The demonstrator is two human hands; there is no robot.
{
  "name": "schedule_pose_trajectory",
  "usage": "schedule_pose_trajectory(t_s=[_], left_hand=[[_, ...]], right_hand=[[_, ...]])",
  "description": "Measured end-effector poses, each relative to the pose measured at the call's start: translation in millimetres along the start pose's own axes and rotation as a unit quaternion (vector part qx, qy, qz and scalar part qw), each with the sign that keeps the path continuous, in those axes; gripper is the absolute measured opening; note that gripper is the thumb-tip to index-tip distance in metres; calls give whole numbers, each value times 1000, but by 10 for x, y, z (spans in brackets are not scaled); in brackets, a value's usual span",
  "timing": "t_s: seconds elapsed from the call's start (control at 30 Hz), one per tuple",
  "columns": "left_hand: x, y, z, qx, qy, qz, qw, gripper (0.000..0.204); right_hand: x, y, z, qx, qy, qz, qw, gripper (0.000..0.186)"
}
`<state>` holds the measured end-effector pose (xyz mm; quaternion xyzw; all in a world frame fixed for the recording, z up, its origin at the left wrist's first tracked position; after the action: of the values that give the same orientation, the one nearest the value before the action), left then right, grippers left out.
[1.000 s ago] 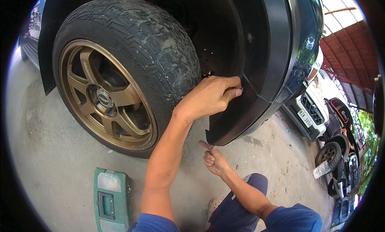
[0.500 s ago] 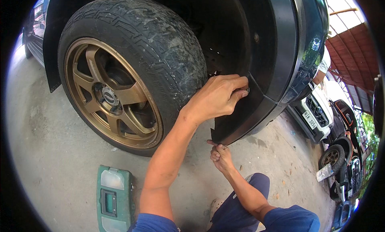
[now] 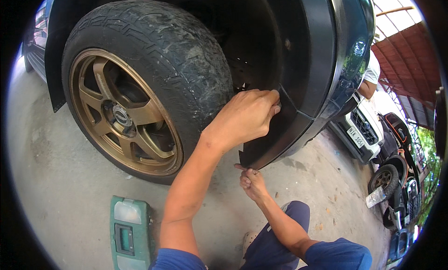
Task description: The person kneels beside a dark green car and uses a red plastic trim tool to pry and adjust the front bumper near the wheel arch. They then gather small plastic fasteners from the floor, sort them, and insert them into the bumper to secure it. A green toolbox is opened and tools are handled during the process.
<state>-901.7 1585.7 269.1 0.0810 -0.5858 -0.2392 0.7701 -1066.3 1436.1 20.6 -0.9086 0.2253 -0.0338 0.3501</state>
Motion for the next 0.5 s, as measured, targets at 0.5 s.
schedule_pose_trajectory(t_s=[0.5], left_hand=[[-33,-77,-4,122,-125,121,977,9]], right_hand=[[6,-12,-15,-5,-14,1,1000,71]])
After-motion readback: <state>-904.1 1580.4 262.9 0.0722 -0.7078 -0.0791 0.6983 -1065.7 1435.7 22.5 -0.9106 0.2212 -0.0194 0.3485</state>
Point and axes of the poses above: each hand's wrist, its own x-axis towards the middle knuckle, its own y-axis out of the back of the hand, z = x × y, the point moved 2 cm from there along x, towards the middle knuckle, and after that the axes turned 15 degrees about x, right-handed, at the moved point
